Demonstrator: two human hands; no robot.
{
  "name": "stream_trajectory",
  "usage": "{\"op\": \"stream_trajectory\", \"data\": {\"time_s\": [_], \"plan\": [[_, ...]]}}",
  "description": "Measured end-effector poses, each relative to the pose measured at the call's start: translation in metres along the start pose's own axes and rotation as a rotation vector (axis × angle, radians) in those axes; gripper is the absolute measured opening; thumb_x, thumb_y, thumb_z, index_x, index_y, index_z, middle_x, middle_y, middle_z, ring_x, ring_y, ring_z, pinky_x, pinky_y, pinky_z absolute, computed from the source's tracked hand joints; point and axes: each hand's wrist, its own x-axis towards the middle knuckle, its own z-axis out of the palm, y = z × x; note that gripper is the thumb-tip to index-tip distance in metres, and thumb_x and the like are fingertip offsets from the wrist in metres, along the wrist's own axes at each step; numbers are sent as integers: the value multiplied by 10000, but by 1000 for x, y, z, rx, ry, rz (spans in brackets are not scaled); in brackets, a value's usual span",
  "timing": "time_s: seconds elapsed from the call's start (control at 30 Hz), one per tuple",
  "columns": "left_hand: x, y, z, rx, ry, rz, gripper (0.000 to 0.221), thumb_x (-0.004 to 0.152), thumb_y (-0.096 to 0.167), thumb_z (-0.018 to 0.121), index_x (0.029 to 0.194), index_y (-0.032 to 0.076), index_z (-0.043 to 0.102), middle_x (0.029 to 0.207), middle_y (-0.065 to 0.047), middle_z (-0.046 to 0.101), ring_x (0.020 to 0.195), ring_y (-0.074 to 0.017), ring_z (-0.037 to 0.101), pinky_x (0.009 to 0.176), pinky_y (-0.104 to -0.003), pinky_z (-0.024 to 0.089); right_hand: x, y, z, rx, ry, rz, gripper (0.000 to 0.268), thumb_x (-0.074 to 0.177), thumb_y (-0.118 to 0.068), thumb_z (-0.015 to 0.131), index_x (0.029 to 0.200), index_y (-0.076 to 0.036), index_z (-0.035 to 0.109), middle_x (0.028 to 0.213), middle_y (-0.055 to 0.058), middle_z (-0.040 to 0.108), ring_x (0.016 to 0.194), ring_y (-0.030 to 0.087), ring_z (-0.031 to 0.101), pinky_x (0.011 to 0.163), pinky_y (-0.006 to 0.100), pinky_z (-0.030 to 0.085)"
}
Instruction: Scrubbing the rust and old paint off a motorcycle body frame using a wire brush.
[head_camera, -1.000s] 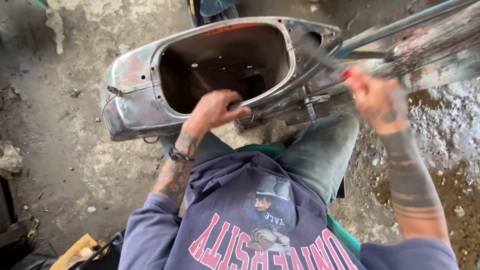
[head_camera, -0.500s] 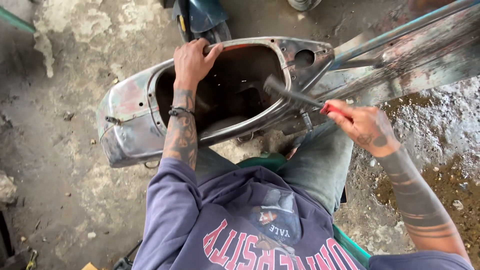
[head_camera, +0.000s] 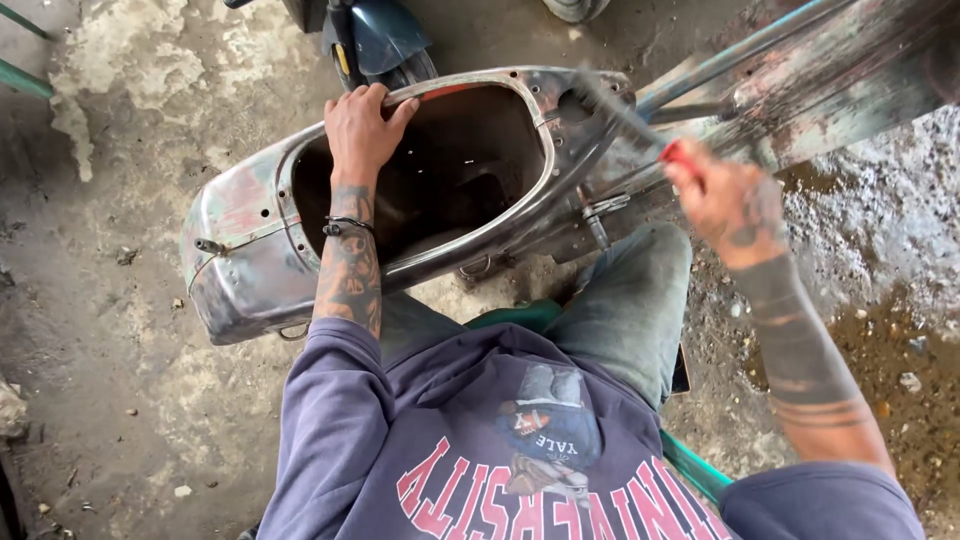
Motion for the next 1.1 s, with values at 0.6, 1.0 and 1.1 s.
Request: {"op": "stream_trajectory", "data": {"time_s": [0.6, 1.0, 1.1], "plan": [[-2, 1, -1, 32, 25, 5, 467, 949, 527, 775, 820, 96, 652, 794, -69, 645, 829, -314, 631, 787, -462, 406, 12, -20, -2, -62, -41, 55, 248, 1136, -380, 514, 1281, -243, 660, 677, 108, 661, 574, 307, 670, 507, 441, 505], [1, -3, 2, -11, 50, 2, 475, 925, 522, 784, 795, 86, 650, 779, -63, 656, 798, -312, 634, 771, -473, 411, 62, -87, 43, -207, 339, -272, 251, 1111, -167, 565, 1280, 19, 571, 971, 253, 786, 742, 340, 731, 623, 434, 561], [1, -4, 1, -3, 61, 1, 475, 918, 523, 785, 788, 88, 648, 759, -67, 646, 798, -317, 634, 764, -474, 410, 74, -89, 46, -4, 130, 9, 316, 1112, -247, 542, 1329, -20, 571, 812, 228, 710, 734, 385, 712, 630, 483, 537]]}}
